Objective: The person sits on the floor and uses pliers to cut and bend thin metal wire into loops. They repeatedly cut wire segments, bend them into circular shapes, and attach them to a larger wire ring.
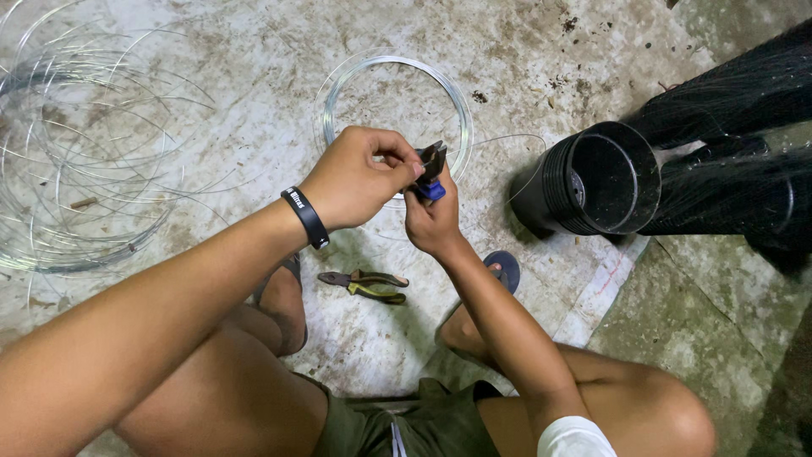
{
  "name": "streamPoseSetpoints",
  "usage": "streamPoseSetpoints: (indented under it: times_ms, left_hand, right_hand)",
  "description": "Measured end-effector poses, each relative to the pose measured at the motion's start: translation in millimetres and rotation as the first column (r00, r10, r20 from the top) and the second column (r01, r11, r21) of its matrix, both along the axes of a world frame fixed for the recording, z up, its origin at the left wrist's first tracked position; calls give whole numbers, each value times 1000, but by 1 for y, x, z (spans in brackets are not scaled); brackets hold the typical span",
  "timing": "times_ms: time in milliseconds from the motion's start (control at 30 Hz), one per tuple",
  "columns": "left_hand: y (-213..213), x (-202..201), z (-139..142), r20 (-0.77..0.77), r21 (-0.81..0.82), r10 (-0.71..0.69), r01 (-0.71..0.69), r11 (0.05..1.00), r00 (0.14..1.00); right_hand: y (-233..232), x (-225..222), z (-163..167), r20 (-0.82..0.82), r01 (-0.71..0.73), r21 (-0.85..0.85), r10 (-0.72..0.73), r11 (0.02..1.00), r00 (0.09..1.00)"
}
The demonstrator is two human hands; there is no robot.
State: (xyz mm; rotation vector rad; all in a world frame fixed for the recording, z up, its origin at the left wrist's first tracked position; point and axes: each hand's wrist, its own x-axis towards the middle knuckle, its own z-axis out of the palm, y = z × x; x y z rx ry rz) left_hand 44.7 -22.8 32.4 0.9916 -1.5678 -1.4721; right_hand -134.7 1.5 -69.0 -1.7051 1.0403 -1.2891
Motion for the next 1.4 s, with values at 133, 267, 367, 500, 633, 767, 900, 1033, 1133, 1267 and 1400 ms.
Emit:
streamPoseSetpoints:
  times_ms: [133,267,367,500,633,767,900,1033,1133,1267,1400]
  left_hand:
    - [2,-1,-1,19,-38,10,-9,999,1000]
    - [2,-1,-2,35,-75,15,-12,997,999]
    - [1,-2,-2,-5,-13,11,-11,1000,1000]
    - [1,-3,-3,-4,-25,18,-18,1000,1000]
    - [1,-3,-4,-32,0,8,-8,1000,999]
    - [0,-3,-3,-21,-7,16,-16,1000,1000]
    - [2,-3,3,-63,15,28,-27,1000,998]
    - [8,-2,13,33,-174,107,-100,980,994]
    - [14,0,22,126,-339,163,-112,934,978]
    - [15,1,30,170,-503,212,-100,858,962]
    - [17,2,34,199,-561,228,-80,824,953]
  right_hand:
    - [-1,1,-1,38,-5,9,5,1000,999]
    - [-3,2,1,23,17,-23,-16,1000,1000]
    - [-5,5,0,15,83,-31,-83,996,996]
    - [-7,6,-1,-7,149,-59,-150,987,989]
    - [-8,8,0,42,124,-65,-121,990,992]
    - [-7,9,4,46,107,-44,-105,993,993]
    - [-9,9,6,62,77,-22,-75,997,995]
    - [-10,13,6,126,95,21,-97,995,987]
    - [-9,15,5,188,119,112,-139,987,972]
    - [-11,12,9,232,113,108,-136,988,963]
    - [-9,9,15,134,133,2,-132,991,982]
